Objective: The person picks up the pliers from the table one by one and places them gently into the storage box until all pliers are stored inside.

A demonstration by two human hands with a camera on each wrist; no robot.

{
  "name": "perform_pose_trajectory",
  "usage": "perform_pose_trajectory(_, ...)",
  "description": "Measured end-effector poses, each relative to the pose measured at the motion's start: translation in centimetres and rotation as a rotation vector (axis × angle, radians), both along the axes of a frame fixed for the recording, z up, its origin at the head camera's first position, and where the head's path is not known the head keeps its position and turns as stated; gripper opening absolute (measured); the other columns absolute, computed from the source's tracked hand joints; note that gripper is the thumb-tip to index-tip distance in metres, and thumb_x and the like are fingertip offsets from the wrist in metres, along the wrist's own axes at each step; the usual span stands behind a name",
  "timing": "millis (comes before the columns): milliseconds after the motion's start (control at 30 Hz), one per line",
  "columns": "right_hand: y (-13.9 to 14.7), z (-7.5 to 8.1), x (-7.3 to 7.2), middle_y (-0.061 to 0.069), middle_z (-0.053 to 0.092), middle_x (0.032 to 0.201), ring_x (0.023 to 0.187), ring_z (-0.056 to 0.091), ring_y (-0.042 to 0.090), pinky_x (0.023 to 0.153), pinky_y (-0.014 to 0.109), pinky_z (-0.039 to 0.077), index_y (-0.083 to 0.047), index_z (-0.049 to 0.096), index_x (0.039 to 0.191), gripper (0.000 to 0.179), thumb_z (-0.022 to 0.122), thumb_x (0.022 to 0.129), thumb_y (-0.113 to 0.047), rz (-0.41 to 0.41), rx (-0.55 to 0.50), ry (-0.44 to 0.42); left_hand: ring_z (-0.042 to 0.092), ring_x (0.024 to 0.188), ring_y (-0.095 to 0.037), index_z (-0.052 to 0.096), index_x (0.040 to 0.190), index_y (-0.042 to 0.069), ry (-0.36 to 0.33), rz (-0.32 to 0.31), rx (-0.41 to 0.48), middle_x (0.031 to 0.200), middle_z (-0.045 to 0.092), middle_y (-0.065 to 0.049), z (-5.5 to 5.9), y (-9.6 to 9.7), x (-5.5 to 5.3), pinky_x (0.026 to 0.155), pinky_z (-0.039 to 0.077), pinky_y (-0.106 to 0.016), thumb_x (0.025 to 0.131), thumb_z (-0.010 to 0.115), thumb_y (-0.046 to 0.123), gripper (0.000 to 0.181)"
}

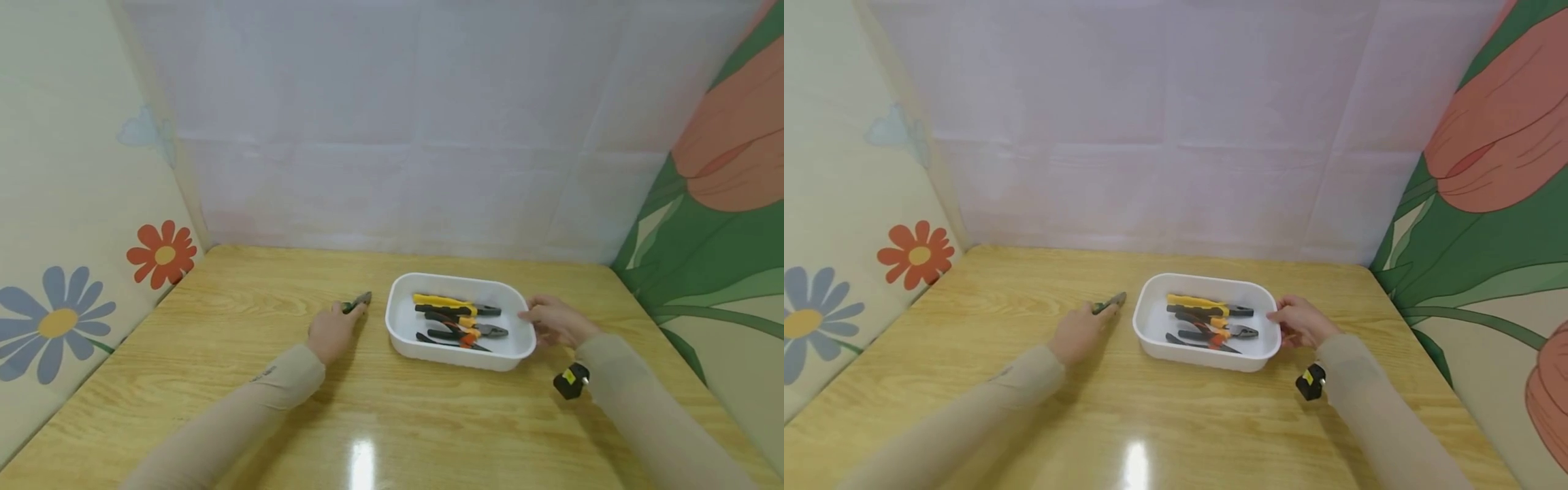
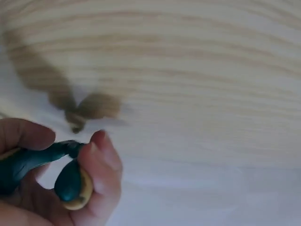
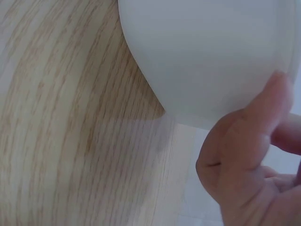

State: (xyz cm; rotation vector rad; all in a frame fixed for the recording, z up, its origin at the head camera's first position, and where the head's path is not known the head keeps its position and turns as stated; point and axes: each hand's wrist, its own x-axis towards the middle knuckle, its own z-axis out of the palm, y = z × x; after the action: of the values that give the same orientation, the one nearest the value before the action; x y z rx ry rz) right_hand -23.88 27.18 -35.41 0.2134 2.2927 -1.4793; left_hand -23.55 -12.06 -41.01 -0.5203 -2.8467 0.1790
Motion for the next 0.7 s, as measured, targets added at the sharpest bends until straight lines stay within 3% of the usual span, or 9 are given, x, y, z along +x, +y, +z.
perform_pose_trajectory(133,0.0,-0.1,0.0,0.005,0.048,0.084,0.069,0.051,0.015,0.057,0.026,0.048,0.0,0.041,0.098,0.012,0.05,0.098,-0.007,0.0,-0.002,0.009,0.053,0.052,-0.026,0.06,0.129,0.019,0.087,-0.072,0.071,0.089,0.058,-0.022,-0.6,-0.5,-0.1,0.042,0.047,-0.032,0.093,0.06,0.007,0.038)
perform_pose_trajectory(333,0.2,-0.2,0.0,0.006,0.047,0.085,0.07,0.051,0.015,0.058,0.026,0.049,0.001,0.041,0.099,0.013,0.05,0.098,-0.008,0.0,0.016,0.01,0.054,0.054,-0.028,0.059,0.134,0.019,0.089,-0.14,0.159,0.091,0.058,-0.023,0.0,-1.2,-0.1,0.043,0.048,-0.033,0.09,0.067,0.006,0.047)
perform_pose_trajectory(433,0.2,-0.1,-0.1,0.007,0.047,0.088,0.072,0.051,0.016,0.06,0.027,0.049,0.001,0.04,0.1,0.013,0.049,0.099,-0.009,-0.001,0.024,0.0,0.054,0.055,-0.029,0.06,0.133,0.017,0.109,-0.183,0.154,0.09,0.058,-0.023,0.1,-1.6,-0.2,0.044,0.049,-0.034,0.087,0.07,0.003,0.05)
perform_pose_trajectory(600,0.1,-0.1,-0.1,0.008,0.049,0.09,0.074,0.052,0.017,0.06,0.026,0.049,0.001,0.04,0.1,0.012,0.048,0.099,-0.008,-0.003,0.027,-0.008,0.052,0.051,-0.029,0.063,0.127,0.016,0.224,-0.287,0.134,0.086,0.056,-0.022,0.4,-2.4,-0.5,0.042,0.048,-0.035,0.081,0.07,-0.003,0.05)
perform_pose_trajectory(700,0.0,-0.1,-0.1,0.008,0.049,0.091,0.073,0.052,0.017,0.059,0.026,0.049,0.001,0.04,0.101,0.012,0.048,0.099,-0.007,-0.008,0.024,-0.009,0.05,0.051,-0.028,0.062,0.127,0.017,0.236,-0.323,0.133,0.087,0.055,-0.022,1.0,-2.6,-0.5,0.04,0.046,-0.033,0.082,0.066,-0.007,0.051)
